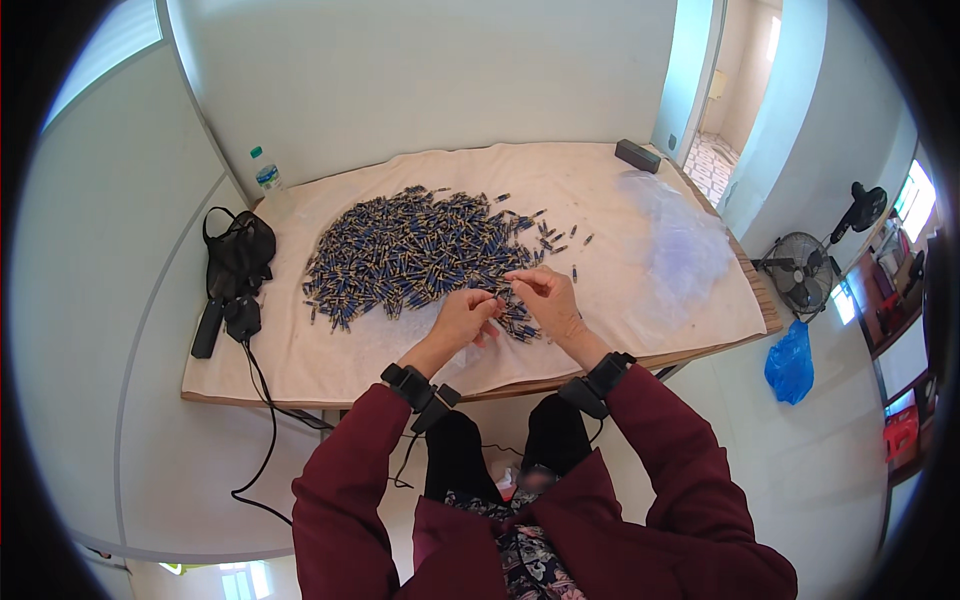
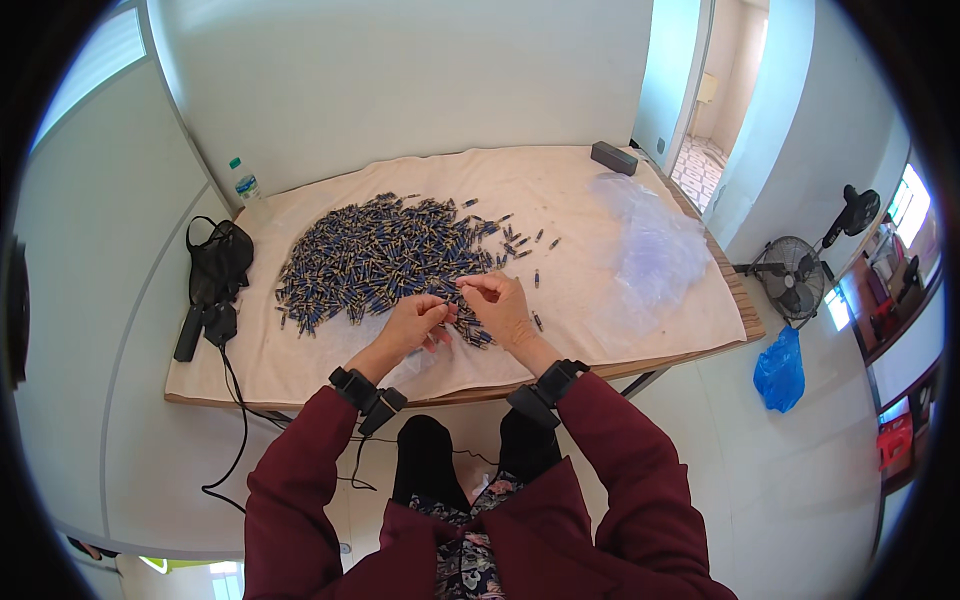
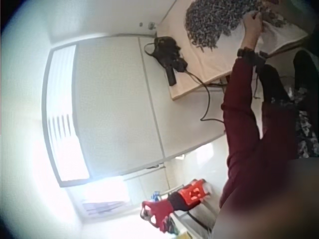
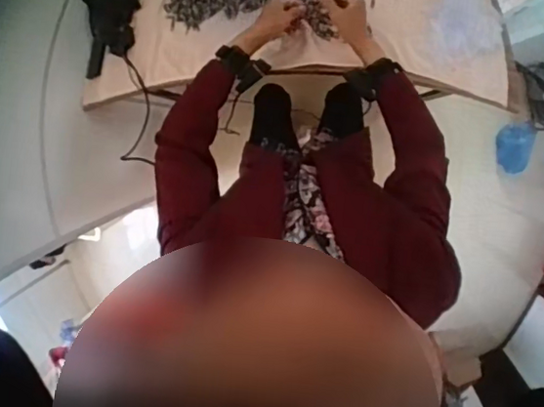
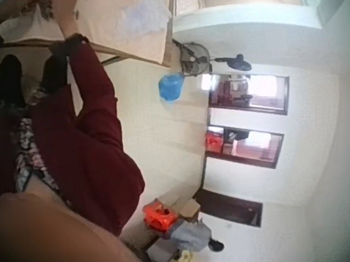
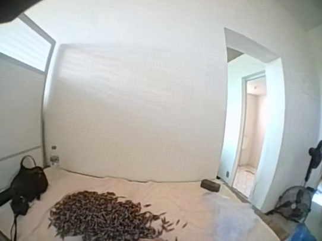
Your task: The person gathers small blue and gold components by hand, places them into a plastic bag, and seals the bag before setting it aside.
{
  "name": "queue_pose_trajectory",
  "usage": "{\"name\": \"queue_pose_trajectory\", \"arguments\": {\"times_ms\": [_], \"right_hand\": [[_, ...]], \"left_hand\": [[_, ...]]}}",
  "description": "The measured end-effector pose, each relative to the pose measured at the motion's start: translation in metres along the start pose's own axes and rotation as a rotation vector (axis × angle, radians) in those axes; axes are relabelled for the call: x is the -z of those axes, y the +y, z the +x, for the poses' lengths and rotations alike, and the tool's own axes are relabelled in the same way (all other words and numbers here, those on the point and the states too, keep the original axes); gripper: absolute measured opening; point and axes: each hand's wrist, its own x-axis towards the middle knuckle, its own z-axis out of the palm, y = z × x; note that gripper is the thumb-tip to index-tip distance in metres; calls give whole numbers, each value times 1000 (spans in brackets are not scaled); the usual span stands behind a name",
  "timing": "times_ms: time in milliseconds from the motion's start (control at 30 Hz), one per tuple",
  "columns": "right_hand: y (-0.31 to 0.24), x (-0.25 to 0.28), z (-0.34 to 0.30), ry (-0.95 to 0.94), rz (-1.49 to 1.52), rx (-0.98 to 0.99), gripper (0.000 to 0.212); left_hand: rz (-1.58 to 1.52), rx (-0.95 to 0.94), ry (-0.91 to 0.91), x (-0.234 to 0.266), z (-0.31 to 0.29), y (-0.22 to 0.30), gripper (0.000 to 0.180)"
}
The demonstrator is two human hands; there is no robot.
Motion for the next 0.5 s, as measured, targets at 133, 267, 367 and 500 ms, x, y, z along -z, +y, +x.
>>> {"name": "queue_pose_trajectory", "arguments": {"times_ms": [133,267,367,500], "right_hand": [[-15,0,0,-47,300,-176,19],[-23,-3,-5,-82,450,-301,19],[-31,-5,-12,-28,192,-17,19],[-38,-3,-17,-15,-35,149,19]], "left_hand": [[69,4,2,10,-1,0,21],[-78,-30,-4,11,-2,3,17],[-133,-27,24,12,-4,5,13],[-252,-39,-34,16,-9,8,10]]}}
